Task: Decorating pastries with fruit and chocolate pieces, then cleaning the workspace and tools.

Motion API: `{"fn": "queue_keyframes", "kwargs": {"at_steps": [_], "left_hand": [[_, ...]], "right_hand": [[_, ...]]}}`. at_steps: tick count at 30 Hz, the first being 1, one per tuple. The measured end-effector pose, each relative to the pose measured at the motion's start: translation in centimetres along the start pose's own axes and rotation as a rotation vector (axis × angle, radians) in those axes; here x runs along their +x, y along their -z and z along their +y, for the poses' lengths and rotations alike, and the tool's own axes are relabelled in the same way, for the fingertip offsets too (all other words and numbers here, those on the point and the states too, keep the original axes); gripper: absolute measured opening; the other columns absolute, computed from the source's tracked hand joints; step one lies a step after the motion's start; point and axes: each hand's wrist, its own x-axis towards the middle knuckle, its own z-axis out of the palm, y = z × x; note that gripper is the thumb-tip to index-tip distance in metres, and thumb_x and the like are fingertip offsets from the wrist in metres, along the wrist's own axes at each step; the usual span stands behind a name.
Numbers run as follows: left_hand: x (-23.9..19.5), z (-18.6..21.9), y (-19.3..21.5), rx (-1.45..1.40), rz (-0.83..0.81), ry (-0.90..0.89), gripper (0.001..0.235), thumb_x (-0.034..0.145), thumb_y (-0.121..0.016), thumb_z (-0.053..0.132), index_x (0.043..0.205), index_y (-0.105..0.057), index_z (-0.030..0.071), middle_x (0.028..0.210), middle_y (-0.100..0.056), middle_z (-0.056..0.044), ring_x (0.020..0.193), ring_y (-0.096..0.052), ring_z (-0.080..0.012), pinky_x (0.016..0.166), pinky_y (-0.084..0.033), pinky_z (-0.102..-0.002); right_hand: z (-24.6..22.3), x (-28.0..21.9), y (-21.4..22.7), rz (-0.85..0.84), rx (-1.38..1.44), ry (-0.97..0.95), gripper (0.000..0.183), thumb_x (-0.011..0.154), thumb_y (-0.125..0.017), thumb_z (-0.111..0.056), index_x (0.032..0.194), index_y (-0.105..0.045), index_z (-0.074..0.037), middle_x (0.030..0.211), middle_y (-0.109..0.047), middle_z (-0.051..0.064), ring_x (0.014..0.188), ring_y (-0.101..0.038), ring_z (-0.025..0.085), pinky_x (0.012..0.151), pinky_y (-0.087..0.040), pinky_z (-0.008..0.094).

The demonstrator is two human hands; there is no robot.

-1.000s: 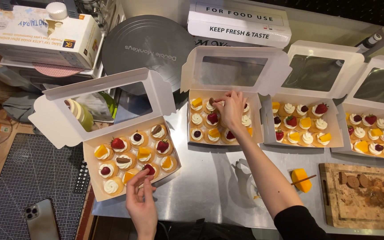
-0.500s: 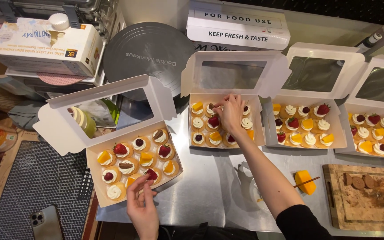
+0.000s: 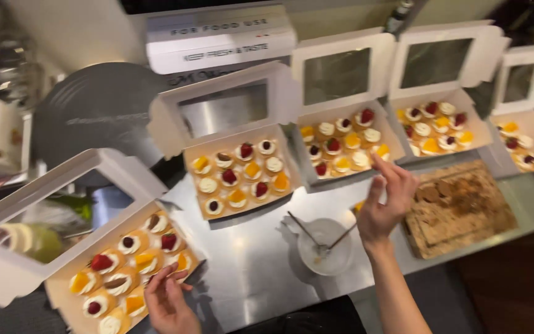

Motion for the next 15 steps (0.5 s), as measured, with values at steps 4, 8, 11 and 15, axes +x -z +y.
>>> {"fn": "queue_keyframes", "kwargs": {"at_steps": [4, 8, 11, 15], "left_hand": [[-2.0, 3.4, -5.5, 0.081, -0.235, -0.006, 0.024, 0.112, -0.049, 0.009, 0.12, -0.065, -0.006, 0.112, -0.072, -0.019, 0.093, -0.07, -0.0211, 0.074, -0.052, -0.027], [-6.3, 8.1, -12.2, 0.138, -0.322, -0.018, 0.021, 0.108, -0.057, 0.002, 0.125, -0.065, -0.006, 0.072, -0.069, -0.016, 0.077, -0.069, -0.0185, 0.091, -0.055, -0.031], [-10.3, 9.3, -16.9, 0.1, -0.333, -0.128, 0.047, 0.103, -0.06, -0.005, 0.147, -0.048, -0.013, 0.084, -0.07, -0.018, 0.095, -0.068, -0.0225, 0.101, -0.052, -0.036], [-16.5, 9.5, -22.3, 0.028, -0.357, -0.028, 0.056, 0.096, -0.061, -0.002, 0.149, -0.041, 0.001, 0.136, -0.06, -0.023, 0.111, -0.062, -0.0249, 0.082, -0.05, -0.029]], "right_hand": [[15.8, -5.3, 11.7, 0.057, -0.345, -0.383, 0.039, 0.122, -0.05, -0.015, 0.098, -0.08, -0.006, 0.092, -0.072, 0.005, 0.094, -0.059, 0.025, 0.088, -0.043, 0.04], [29.1, -8.7, 19.3, -0.208, -0.482, -0.665, 0.049, 0.105, -0.048, -0.007, 0.06, -0.027, -0.011, 0.096, -0.078, 0.013, 0.083, -0.073, 0.02, 0.054, -0.036, 0.041], [34.8, -9.0, 19.8, -0.466, -0.358, -0.696, 0.035, 0.094, -0.055, 0.001, 0.126, -0.066, -0.007, 0.108, -0.07, 0.013, 0.099, -0.068, 0.029, 0.086, -0.052, 0.045], [35.2, -5.8, 15.2, -0.826, -0.27, -0.39, 0.027, 0.099, -0.064, -0.03, 0.117, -0.074, -0.012, 0.112, -0.07, 0.007, 0.107, -0.057, 0.026, 0.091, -0.045, 0.042]]}}
